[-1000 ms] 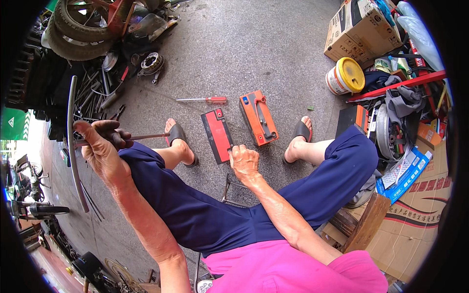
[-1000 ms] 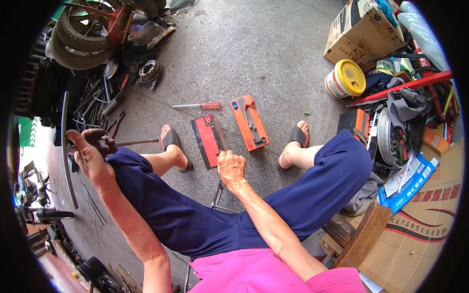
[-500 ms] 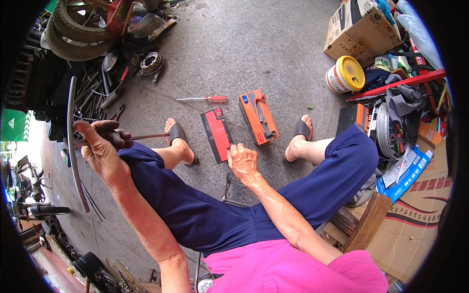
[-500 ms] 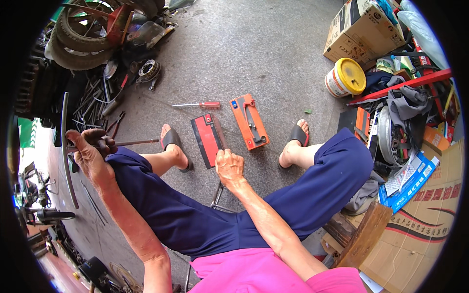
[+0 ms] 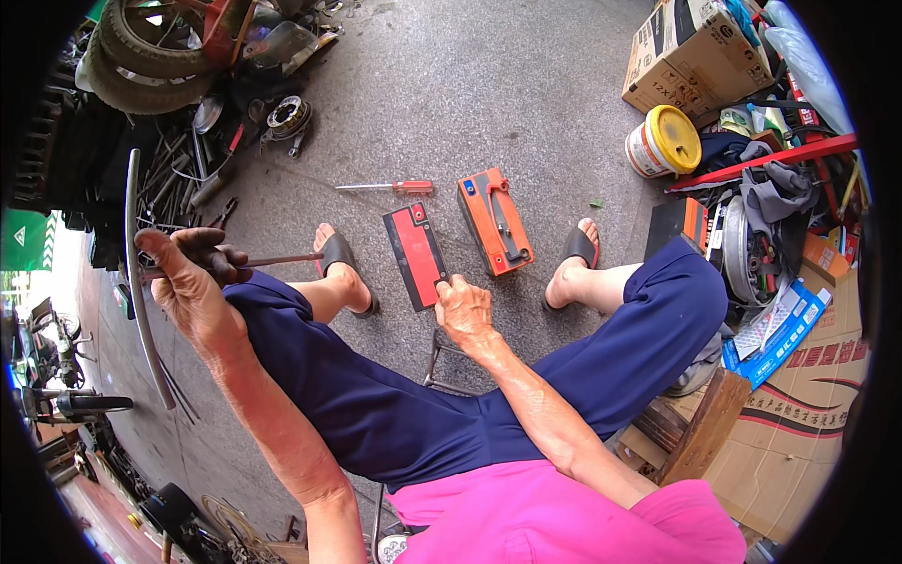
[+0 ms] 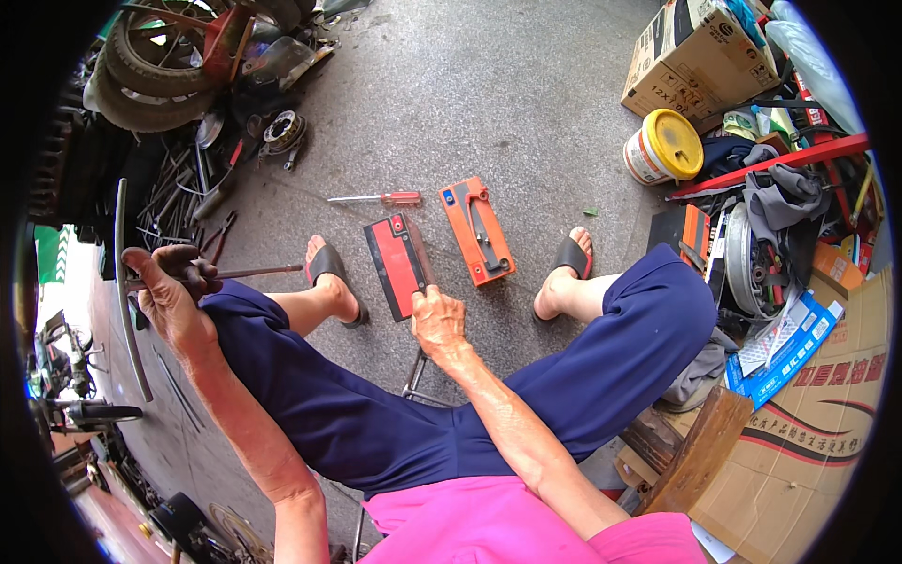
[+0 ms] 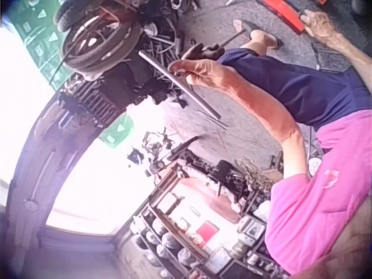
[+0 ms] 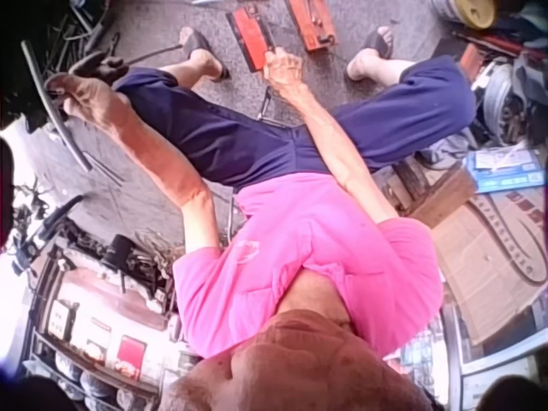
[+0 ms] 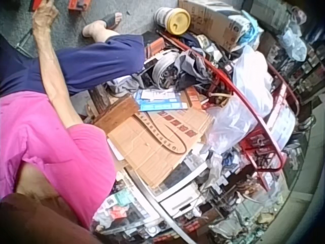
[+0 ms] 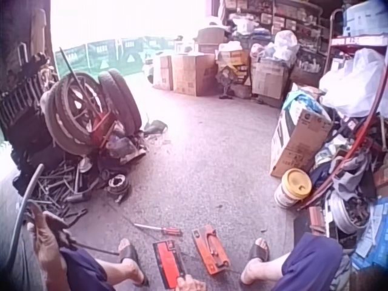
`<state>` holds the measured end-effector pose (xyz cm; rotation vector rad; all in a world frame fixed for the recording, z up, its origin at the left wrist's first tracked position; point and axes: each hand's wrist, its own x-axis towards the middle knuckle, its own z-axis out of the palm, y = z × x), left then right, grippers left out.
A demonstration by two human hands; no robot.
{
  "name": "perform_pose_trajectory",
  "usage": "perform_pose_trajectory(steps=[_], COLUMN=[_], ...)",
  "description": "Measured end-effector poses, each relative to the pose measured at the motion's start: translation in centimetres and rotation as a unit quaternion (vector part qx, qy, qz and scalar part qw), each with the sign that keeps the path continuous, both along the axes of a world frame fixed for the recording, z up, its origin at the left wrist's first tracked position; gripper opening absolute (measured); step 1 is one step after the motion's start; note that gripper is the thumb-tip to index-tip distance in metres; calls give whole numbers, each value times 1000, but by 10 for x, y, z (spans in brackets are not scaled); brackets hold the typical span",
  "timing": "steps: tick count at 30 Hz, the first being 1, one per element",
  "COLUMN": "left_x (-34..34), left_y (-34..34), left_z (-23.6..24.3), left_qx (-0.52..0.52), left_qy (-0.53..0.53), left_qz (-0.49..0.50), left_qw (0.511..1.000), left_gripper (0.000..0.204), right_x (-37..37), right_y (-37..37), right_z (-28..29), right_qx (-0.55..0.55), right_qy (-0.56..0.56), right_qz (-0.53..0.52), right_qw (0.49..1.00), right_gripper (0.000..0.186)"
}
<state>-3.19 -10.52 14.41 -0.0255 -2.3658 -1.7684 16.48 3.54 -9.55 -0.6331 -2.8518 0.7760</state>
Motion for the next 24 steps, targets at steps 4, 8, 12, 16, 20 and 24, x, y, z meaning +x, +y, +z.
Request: perform_pose_trajectory(steps=[4,8,12,16,20,24], left_x=[0,0,0,0,0,0], left_y=[2,1,-2,-1,1,-2], left_z=[0,0,0,1,1,0], left_qx=[1,-1,-7,-9,-12,-12], left_qy=[-3,1,1,0,7,11], left_qz=[-1,4,5,5,3,5], left_qw=[1000,1000,1000,1000,1000,1000], left_gripper=[77,77,79,79,79,78], right_x=[1,6,1,0,2,0], right_y=[-3,10,36,37,29,29], right_z=[-2,-4,1,-9,-20,-11], right_qx=[-5,-95,-424,-500,-397,-369], right_qy=[-16,5,4,23,-14,-72], right_qz=[-14,-93,-242,-238,-180,-174], right_qw=[1000,991,873,832,900,910], right_gripper=[6,12,15,13,17,19])
